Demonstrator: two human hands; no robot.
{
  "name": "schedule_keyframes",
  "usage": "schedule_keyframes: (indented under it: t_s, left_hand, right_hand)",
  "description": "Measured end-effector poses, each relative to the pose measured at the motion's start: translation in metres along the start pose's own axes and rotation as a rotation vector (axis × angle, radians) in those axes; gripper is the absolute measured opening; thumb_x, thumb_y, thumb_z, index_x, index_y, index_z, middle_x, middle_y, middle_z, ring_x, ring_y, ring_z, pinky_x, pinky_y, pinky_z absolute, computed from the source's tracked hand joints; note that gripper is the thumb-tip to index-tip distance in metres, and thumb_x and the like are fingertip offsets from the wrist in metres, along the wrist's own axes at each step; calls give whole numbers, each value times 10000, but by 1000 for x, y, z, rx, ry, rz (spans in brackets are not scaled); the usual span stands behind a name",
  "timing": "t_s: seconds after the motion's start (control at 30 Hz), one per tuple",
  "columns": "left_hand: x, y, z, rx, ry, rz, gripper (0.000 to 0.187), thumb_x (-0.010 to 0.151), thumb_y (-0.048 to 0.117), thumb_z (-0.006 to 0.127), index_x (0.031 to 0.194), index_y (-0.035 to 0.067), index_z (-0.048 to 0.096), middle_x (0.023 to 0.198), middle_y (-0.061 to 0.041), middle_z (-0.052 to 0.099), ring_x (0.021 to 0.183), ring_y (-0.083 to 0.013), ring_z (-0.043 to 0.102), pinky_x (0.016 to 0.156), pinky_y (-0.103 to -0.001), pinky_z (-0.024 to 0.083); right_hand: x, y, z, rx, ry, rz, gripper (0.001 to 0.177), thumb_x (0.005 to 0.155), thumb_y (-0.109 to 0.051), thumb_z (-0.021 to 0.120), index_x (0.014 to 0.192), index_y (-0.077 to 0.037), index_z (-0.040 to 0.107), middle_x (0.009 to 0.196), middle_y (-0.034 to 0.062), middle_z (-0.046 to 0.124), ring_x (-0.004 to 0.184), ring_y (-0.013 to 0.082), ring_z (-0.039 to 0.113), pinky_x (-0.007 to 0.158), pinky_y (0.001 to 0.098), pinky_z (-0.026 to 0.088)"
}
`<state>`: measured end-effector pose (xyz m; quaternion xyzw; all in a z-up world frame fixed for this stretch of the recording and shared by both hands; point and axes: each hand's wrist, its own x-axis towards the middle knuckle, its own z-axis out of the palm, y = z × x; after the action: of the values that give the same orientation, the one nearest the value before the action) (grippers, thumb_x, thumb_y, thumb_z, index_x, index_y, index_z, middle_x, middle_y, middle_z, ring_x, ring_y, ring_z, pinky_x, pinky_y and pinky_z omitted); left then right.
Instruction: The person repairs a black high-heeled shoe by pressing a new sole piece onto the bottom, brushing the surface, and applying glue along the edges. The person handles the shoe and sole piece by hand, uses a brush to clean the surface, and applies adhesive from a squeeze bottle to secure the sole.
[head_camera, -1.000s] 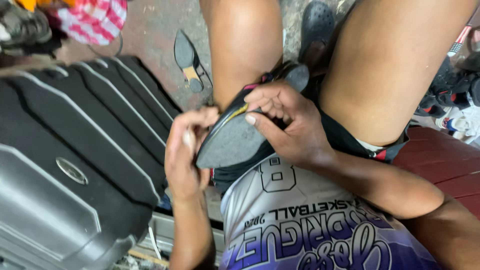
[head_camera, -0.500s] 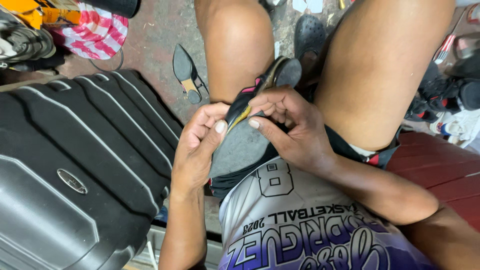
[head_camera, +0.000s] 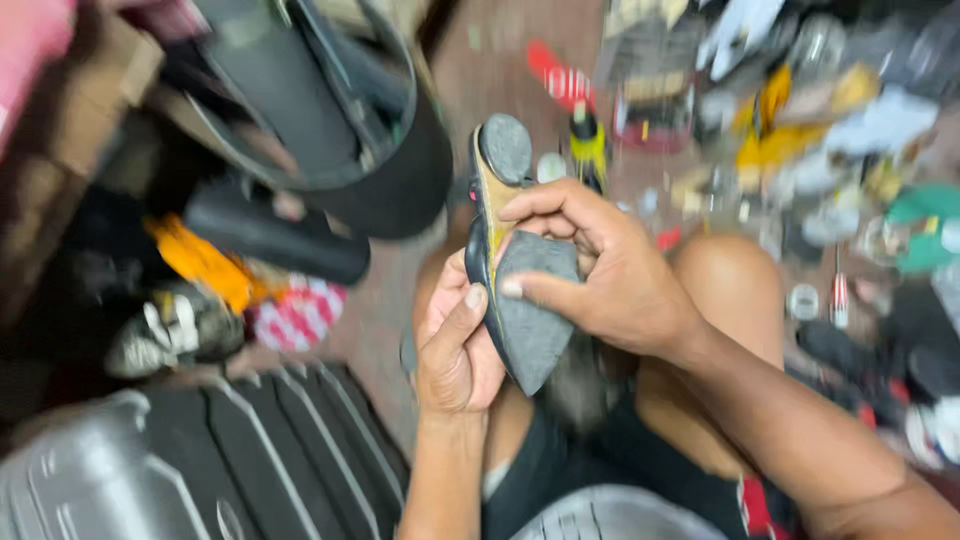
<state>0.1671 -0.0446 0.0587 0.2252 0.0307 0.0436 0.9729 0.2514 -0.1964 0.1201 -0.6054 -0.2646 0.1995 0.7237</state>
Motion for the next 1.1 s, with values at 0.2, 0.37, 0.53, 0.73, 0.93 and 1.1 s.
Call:
schedule_keyframes:
  t_s: [0.2,0.37,0.53,0.73,0.93,1.1]
  left_hand:
    - [56,-11,3,-86,-168,51,476,988,146,713,1378,-18,496,1300,-169,607,1226,-260,599,1138,-408,452]
    - [61,-35,-16,-113,-90,19,462,991,158,717,1371,6,504,1300,-163,614,1225,-251,606,1131,-402,459]
    - [60,-49,-26,-82,12,11,479,1005,163,735,1395,10,503,1306,-118,608,1246,-204,593,1157,-352,447]
    - [67,-48,-32,-22,-1,5,468,990,155,762,1360,32,503,1331,-109,612,1273,-200,570,1160,-353,433]
    - [67,-51,-37,-23,-12,29,459,987,116,762,1362,44,508,1378,-90,587,1316,-182,554,1183,-344,421]
    - [64,-51,-42,-13,-53,59,454,989,96,764,1362,47,508,1373,-96,591,1323,-185,556,1192,-349,416]
  right_hand:
    - [29,-26,-16,-480,93,-157,546,795,-12,838,1296,-19,622,1220,41,675,1105,111,633,1000,263,528]
    - [28,-8,-33,-584,75,-120,505,814,-10,826,1282,-23,637,1210,61,690,1098,138,690,992,265,540]
    - [35,10,-47,-293,-6,17,464,853,7,800,1278,-13,617,1047,50,729,1016,113,700,973,263,540]
    - [37,24,-55,-306,60,19,442,846,13,824,1232,-2,611,1037,49,724,1013,93,692,953,254,549]
    - [33,31,-50,-264,117,2,435,854,37,827,1216,1,590,1035,56,724,1011,88,690,948,248,551]
    - [25,31,-43,-327,163,-3,510,832,43,830,1264,5,561,1091,63,692,1049,93,695,955,242,543]
